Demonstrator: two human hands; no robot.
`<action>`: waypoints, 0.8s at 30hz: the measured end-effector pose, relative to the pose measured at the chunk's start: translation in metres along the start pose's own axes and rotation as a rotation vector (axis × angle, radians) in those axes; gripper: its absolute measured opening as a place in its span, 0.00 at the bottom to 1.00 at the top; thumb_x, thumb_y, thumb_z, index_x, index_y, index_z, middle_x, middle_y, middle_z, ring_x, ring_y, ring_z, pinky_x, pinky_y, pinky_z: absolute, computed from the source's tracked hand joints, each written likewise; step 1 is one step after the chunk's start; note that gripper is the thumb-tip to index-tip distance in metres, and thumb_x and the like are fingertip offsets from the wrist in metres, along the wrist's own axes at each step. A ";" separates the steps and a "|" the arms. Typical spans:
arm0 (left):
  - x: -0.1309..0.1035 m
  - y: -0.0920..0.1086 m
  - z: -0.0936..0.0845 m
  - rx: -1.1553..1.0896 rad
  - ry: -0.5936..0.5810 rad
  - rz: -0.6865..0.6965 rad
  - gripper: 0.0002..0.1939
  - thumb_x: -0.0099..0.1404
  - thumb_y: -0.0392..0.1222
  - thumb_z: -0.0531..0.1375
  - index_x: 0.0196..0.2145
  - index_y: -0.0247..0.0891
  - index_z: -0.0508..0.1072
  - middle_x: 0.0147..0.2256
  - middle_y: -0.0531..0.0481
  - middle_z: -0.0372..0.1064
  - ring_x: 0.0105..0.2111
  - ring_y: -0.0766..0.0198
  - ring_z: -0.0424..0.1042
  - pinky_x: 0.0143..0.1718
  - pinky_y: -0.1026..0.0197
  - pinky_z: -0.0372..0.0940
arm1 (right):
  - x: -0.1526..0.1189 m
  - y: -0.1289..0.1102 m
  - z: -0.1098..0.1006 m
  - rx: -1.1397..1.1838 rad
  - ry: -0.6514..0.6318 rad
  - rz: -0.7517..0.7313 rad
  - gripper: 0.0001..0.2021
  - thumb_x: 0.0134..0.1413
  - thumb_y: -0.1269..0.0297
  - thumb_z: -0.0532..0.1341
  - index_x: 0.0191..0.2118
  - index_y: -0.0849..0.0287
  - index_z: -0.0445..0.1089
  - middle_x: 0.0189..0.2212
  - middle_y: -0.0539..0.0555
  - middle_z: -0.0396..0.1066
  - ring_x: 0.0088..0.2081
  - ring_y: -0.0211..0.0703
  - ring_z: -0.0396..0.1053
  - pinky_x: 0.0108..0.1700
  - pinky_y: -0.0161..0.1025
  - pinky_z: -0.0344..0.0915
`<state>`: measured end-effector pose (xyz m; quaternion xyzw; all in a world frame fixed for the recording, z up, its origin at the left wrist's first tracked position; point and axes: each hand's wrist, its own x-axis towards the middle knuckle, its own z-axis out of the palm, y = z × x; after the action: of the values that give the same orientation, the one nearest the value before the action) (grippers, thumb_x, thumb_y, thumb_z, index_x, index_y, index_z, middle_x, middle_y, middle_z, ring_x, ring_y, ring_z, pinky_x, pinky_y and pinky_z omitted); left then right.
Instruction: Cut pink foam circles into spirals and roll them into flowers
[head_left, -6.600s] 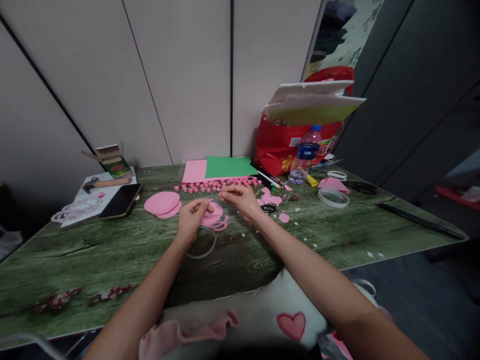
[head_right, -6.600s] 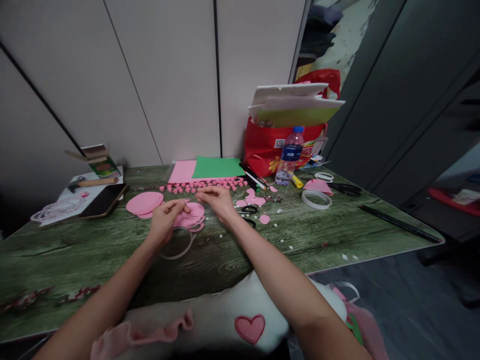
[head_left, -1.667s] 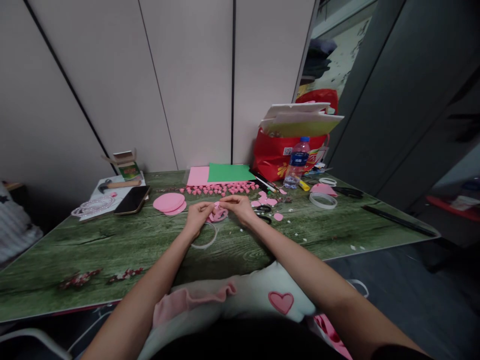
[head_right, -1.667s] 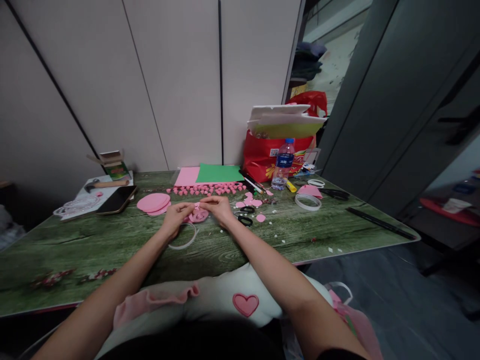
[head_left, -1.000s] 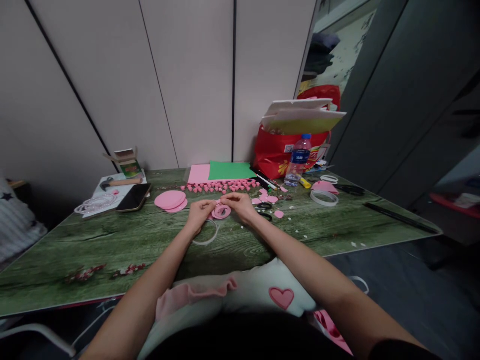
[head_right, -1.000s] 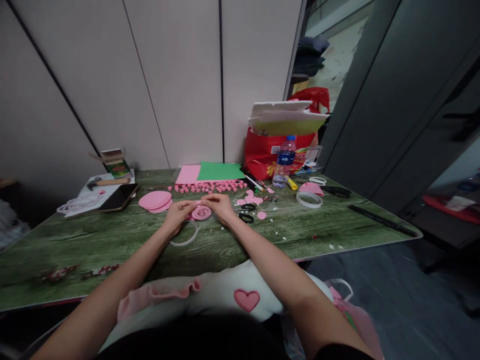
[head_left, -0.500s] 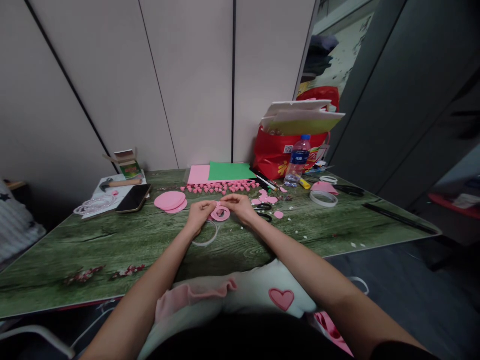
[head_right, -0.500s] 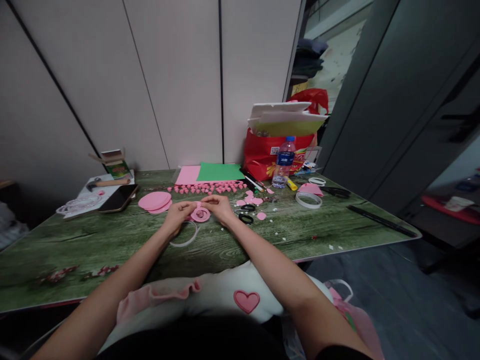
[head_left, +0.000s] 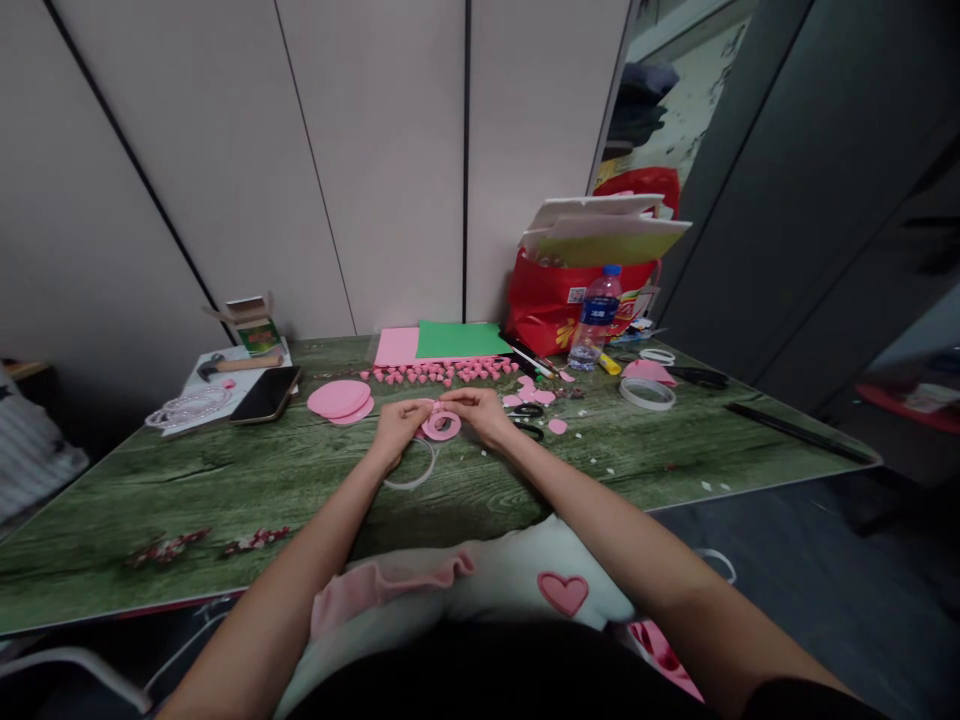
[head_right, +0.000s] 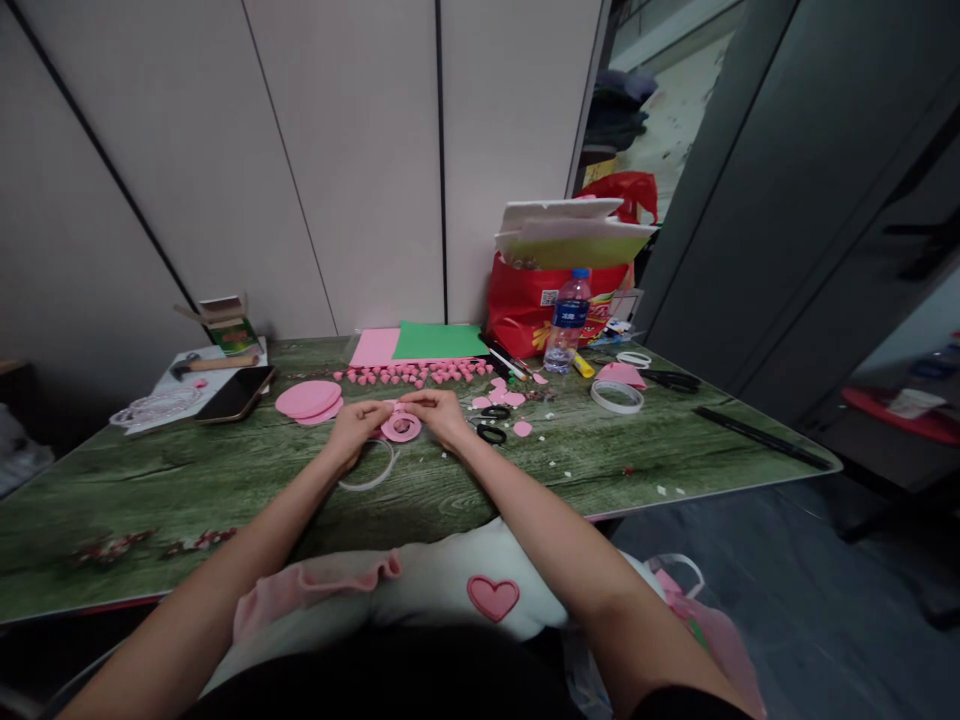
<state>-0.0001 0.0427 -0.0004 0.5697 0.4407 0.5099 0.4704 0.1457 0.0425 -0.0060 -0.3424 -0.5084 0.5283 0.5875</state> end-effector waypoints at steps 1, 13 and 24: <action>0.000 0.000 0.000 -0.005 -0.009 -0.002 0.14 0.42 0.44 0.63 0.26 0.31 0.74 0.19 0.51 0.69 0.17 0.72 0.61 0.18 0.69 0.55 | 0.000 0.000 0.000 -0.003 0.007 -0.001 0.14 0.25 0.62 0.67 0.25 0.61 0.72 0.22 0.51 0.71 0.24 0.36 0.66 0.31 0.35 0.63; -0.001 0.003 0.000 -0.018 -0.031 0.014 0.16 0.42 0.45 0.63 0.28 0.30 0.74 0.21 0.50 0.70 0.18 0.71 0.63 0.19 0.68 0.57 | 0.000 -0.001 0.001 -0.027 0.030 -0.032 0.13 0.27 0.61 0.66 0.25 0.62 0.72 0.24 0.52 0.72 0.25 0.36 0.66 0.33 0.36 0.62; -0.001 0.001 0.000 -0.018 -0.036 -0.006 0.17 0.41 0.46 0.64 0.28 0.31 0.74 0.21 0.49 0.71 0.18 0.70 0.64 0.19 0.68 0.58 | -0.003 -0.002 0.000 -0.019 0.040 -0.030 0.13 0.24 0.62 0.67 0.24 0.62 0.70 0.21 0.50 0.70 0.23 0.36 0.66 0.31 0.35 0.62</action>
<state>-0.0001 0.0416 0.0002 0.5731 0.4295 0.5021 0.4848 0.1465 0.0391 -0.0046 -0.3506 -0.5066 0.5078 0.6022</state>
